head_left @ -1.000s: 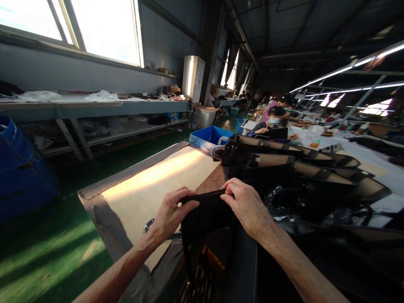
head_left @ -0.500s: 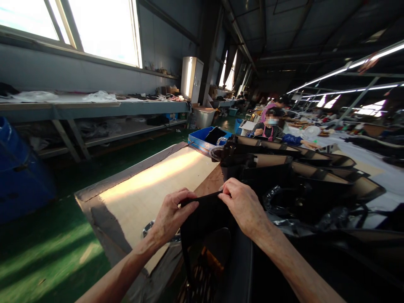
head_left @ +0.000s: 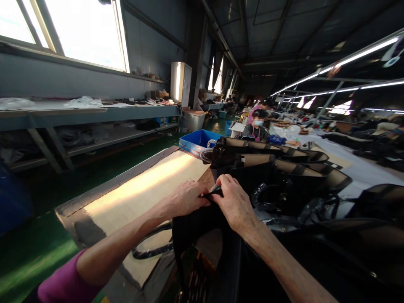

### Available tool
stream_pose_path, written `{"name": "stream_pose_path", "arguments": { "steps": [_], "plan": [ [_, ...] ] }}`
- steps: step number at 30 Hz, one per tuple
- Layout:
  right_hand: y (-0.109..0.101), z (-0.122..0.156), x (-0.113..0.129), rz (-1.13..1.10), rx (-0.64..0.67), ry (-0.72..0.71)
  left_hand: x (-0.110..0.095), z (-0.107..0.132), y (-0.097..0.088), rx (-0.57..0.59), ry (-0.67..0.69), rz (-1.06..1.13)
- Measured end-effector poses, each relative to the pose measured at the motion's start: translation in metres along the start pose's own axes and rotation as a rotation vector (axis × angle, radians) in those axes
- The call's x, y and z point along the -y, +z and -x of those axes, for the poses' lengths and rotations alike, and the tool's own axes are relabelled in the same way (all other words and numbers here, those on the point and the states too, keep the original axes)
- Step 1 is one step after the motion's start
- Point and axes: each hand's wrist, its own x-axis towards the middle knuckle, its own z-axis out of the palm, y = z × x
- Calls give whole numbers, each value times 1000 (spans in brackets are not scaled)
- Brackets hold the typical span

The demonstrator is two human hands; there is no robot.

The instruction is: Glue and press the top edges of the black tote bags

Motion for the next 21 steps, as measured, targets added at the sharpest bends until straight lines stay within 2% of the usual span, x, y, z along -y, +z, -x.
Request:
{"name": "stream_pose_path", "arguments": {
  "steps": [3, 9, 12, 15, 18, 21],
  "plan": [
    [-12, 18, -8, -23, -30, 149, 1, -3, -3, 63, 13, 42],
    [-27, 55, -18, -224, 161, 426, 1, 1, 2, 14, 21, 186],
    [-30, 57, -23, -339, 262, 389, 1, -2, 3, 26, 35, 211],
    [-34, 53, -37, -319, 269, 287, 4, -1, -4, 30, 46, 217],
    [-38, 46, -53, -344, 268, 165, 11, 8, -15, 66, 45, 206],
    [-40, 38, -60, -380, 338, 112, 17, 20, -23, 115, 45, 202]
  ]
}}
